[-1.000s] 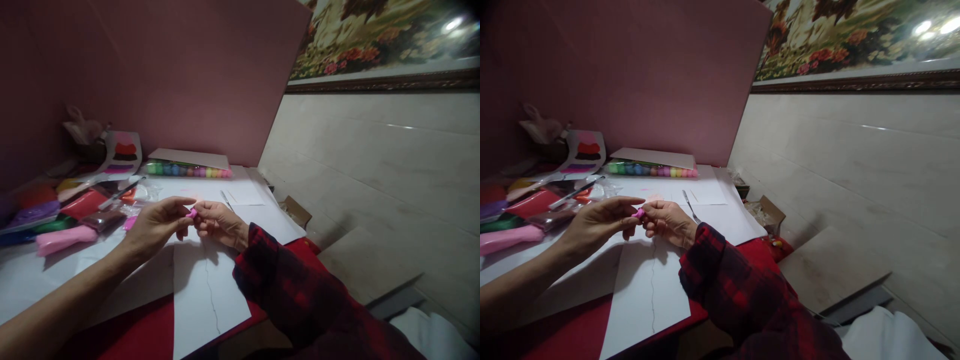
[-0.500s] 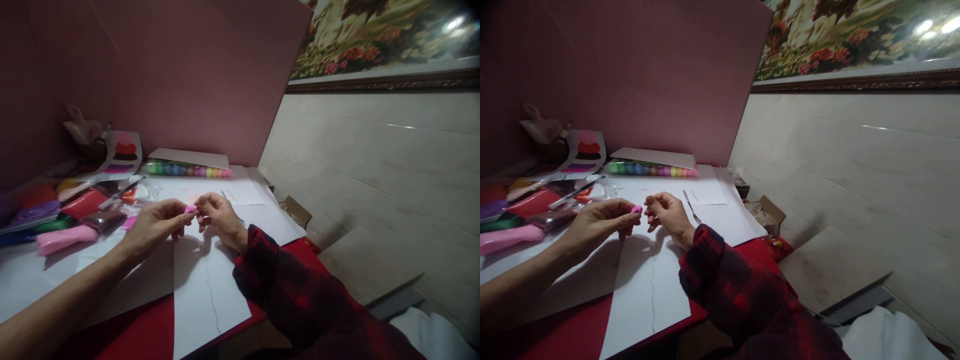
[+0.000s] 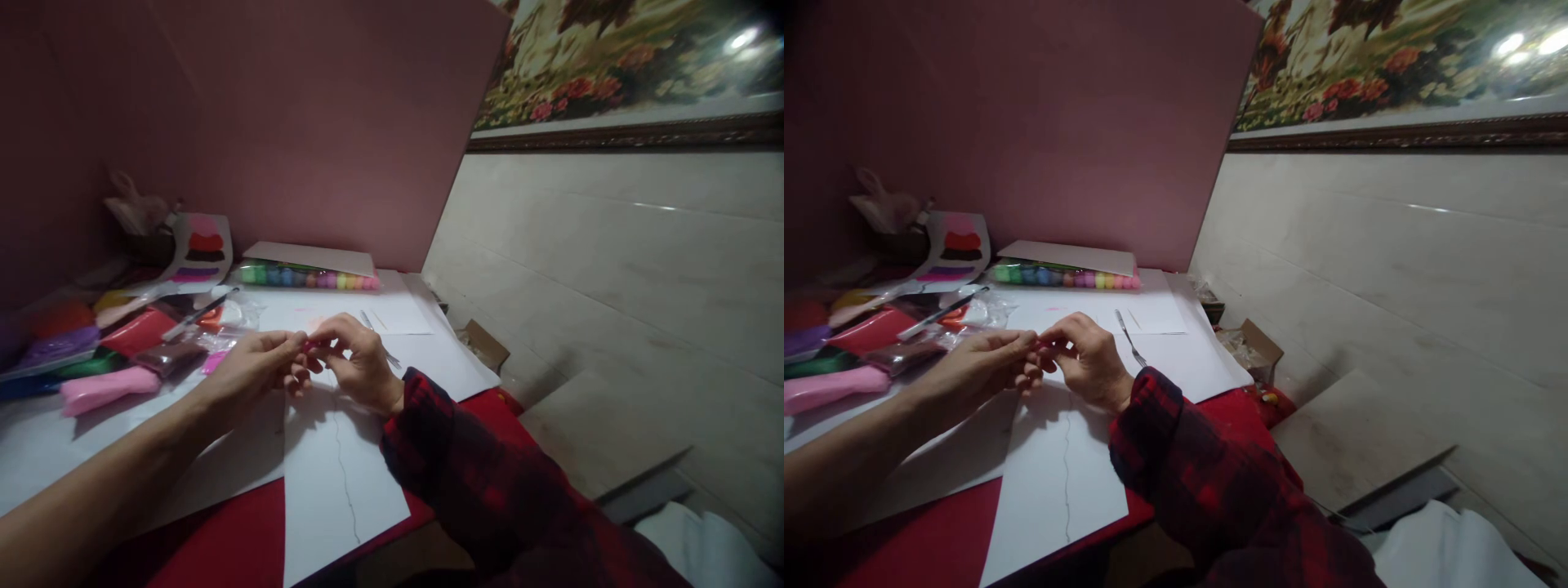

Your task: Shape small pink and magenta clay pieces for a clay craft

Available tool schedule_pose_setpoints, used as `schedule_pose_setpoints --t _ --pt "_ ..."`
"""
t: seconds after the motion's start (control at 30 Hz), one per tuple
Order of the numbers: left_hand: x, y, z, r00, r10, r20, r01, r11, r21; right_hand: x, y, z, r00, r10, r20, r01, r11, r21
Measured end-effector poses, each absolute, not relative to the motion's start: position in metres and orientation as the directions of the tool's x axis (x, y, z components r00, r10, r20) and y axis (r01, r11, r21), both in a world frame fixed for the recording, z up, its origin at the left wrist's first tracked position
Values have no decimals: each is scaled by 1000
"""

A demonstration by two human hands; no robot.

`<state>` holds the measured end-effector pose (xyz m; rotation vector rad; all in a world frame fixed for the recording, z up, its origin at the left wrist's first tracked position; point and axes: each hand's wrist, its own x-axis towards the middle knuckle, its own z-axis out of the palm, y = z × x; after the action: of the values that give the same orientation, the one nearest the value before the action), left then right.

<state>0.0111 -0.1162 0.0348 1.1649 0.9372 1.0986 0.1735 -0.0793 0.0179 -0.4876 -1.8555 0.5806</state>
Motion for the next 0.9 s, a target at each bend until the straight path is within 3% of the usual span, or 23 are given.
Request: schedule_pose_setpoints --t 0.07,0.17,0.3,0.37,0.43,0.53,0.6,0.7,0.8,0.9 --pt "11 -116 34 233 971 -42 -167 83 982 175 -81 18 -370 503 781 130 860 -493" --pt "10 -115 34 198 979 -54 -168 88 982 176 -82 19 -376 477 795 172 879 -445" --pt "9 -114 36 137 990 -43 -148 64 987 176 -83 20 -390 493 778 191 870 -455" --pt "10 -114 37 120 993 -15 -125 30 992 174 -84 20 -384 555 738 154 826 -542" --pt "10 -115 38 109 993 52 -86 -43 995 173 -84 20 -368 680 634 43 693 -719" --pt "12 -117 38 83 974 211 -10 -211 977 173 -81 21 -436 821 367 -213 302 -929" --pt "13 -118 38 76 949 305 30 -308 951 175 -77 23 -537 821 195 -328 9 -945" --pt "14 -119 38 109 926 361 16 -365 931 181 -74 27 -702 712 10 -342 -325 -882" --pt "13 -119 38 171 929 328 3 -334 943 185 -72 30 -776 628 -63 -295 -449 -843" --pt "11 -118 38 212 941 265 82 -287 954 185 -72 28 -787 611 -85 -261 -455 -852"
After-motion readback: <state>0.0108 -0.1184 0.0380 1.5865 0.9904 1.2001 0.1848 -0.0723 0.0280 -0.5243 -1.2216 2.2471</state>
